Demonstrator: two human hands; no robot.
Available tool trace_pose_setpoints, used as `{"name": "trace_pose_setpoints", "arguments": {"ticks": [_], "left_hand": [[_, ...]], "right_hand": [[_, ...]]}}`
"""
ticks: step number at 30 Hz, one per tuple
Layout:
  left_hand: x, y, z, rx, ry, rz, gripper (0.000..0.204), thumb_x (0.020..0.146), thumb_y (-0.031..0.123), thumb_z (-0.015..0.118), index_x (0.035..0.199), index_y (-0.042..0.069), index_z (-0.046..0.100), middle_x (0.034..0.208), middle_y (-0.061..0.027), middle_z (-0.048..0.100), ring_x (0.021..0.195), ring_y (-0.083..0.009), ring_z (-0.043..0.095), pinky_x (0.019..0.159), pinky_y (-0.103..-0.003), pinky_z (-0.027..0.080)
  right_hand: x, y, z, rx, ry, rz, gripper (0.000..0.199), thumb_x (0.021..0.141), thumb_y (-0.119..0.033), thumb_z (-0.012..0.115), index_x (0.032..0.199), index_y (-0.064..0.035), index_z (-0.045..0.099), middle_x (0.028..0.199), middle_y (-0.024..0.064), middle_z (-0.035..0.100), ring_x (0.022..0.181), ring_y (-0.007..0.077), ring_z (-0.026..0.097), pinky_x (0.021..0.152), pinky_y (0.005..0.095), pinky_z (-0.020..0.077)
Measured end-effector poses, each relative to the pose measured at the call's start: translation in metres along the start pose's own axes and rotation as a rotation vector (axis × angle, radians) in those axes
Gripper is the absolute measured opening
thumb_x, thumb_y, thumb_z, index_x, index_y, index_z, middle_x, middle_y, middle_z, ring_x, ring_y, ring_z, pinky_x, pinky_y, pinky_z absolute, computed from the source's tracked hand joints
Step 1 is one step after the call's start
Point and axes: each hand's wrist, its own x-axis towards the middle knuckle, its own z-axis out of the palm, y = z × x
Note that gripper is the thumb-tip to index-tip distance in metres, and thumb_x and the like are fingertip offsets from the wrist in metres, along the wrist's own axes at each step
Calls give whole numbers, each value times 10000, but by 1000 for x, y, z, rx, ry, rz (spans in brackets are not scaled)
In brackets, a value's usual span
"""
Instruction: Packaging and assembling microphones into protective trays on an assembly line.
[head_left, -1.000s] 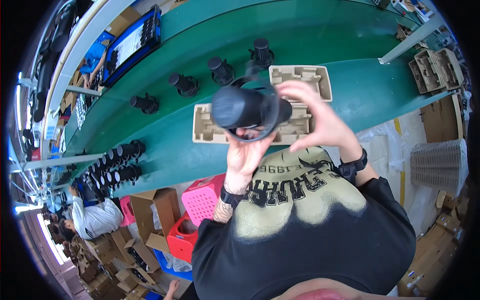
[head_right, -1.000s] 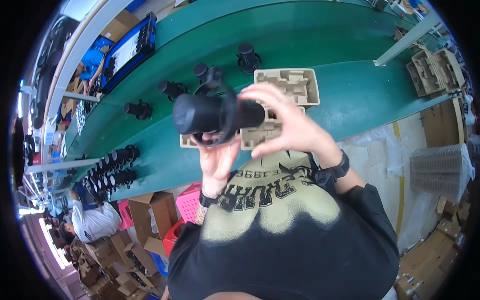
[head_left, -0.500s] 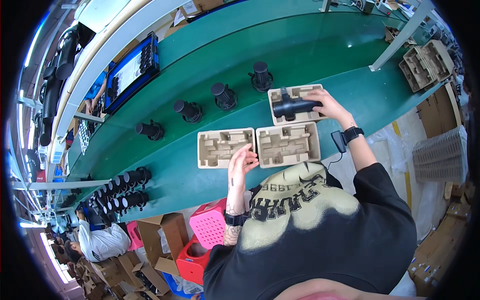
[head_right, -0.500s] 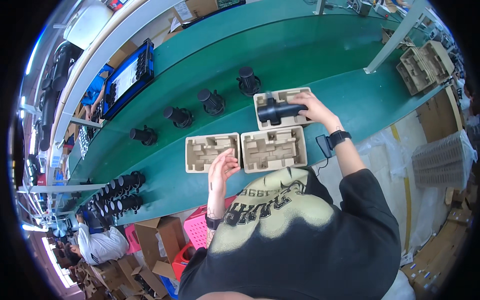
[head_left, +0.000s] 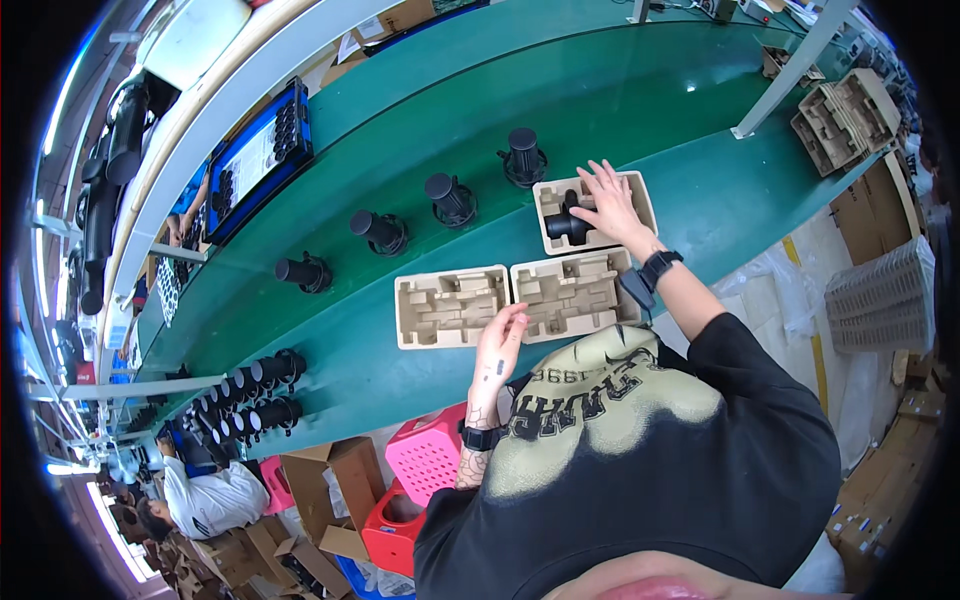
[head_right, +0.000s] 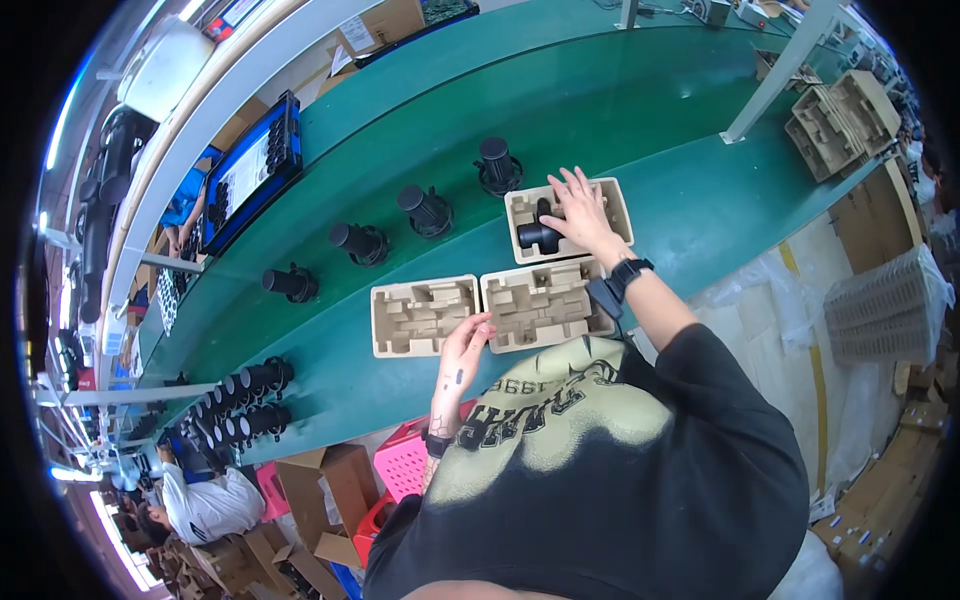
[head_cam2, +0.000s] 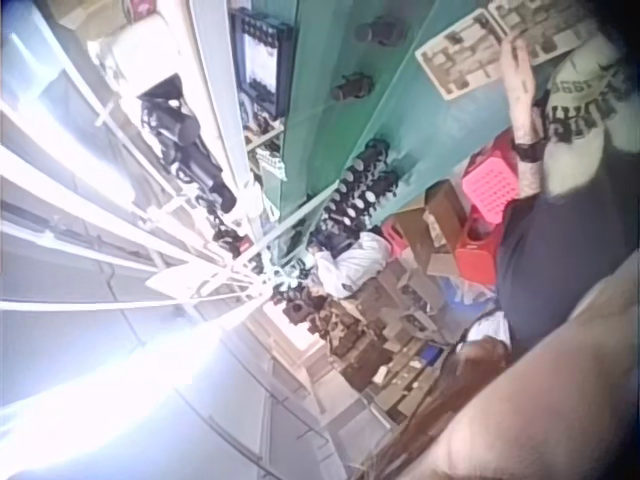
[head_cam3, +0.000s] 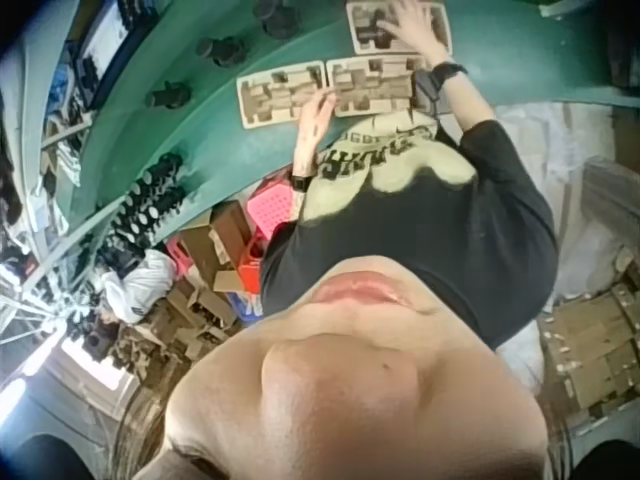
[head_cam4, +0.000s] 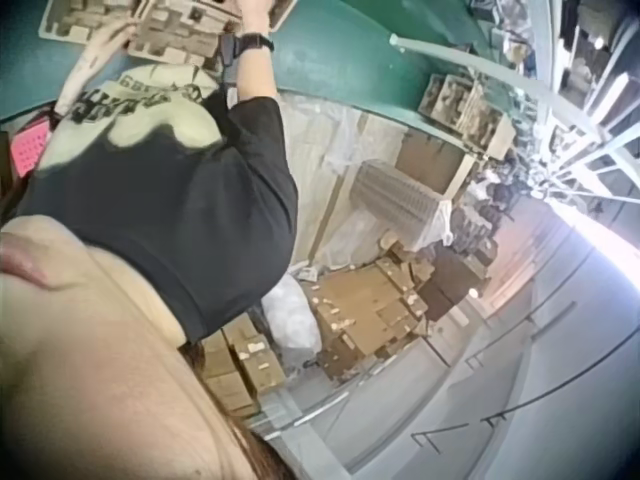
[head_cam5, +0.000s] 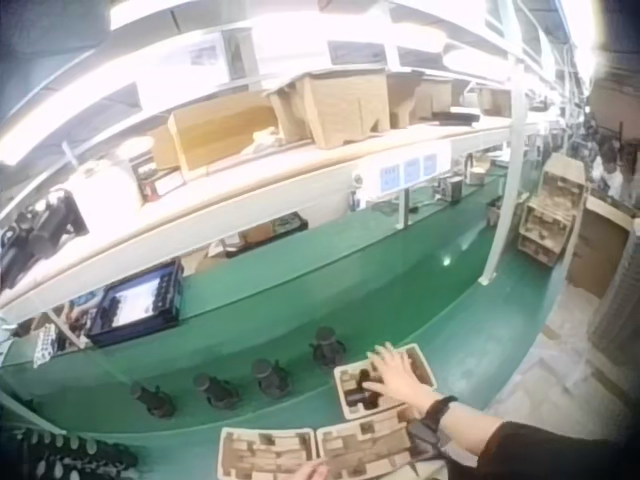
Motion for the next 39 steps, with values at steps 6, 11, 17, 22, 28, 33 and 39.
{"name": "trace_pose_setpoints", "arguments": {"ticks": [6,11,17,22,28,33,39], "left_hand": [[8,8,14,-23,11,18,286,971,179,511,1184,2,585,984,-85,658,918,-144,615,829,-256,471],[17,-17,21,32,84,38,282,965,189,515,1165,7,597,943,-110,670,886,-158,627,804,-268,481],[37,15,43,247,35,122,285,955,204,525,1148,11,606,934,-144,679,866,-183,648,791,-286,494],[34,49,73,167,131,96,309,968,220,505,1194,25,584,980,-140,671,881,-189,645,768,-290,502],[96,129,176,-113,198,-53,448,962,232,526,1357,43,427,1116,-146,617,878,-213,647,757,-311,507],[198,124,284,-4,125,-69,488,905,92,511,1341,43,298,1116,-185,574,830,-244,662,538,-319,590],[281,145,322,19,141,-151,363,884,47,465,1224,16,342,939,-176,616,594,-233,660,403,-279,556]], "right_hand": [[26,36,30,126,-218,223,443,785,-287,664,1191,-136,567,1300,111,486,1312,384,333,1048,615,224],[-17,8,-33,-60,10,453,643,776,-289,676,1336,-91,430,1402,222,324,1351,410,244,1081,586,200],[-60,115,-24,969,-24,1207,460,827,-221,636,1200,32,547,1032,189,606,909,282,631,639,374,564],[-30,184,-66,848,32,1001,263,860,-133,611,1045,51,644,777,108,666,548,177,642,469,281,555],[3,277,-158,935,-5,878,245,858,-137,620,1021,41,662,753,92,663,578,160,649,471,274,552],[-6,308,-190,1098,-226,778,280,855,-175,624,1060,11,665,820,82,685,589,132,652,503,273,549],[-73,509,-203,747,335,853,363,919,-300,568,1154,-24,593,1000,88,656,955,222,632,809,314,496]]}}
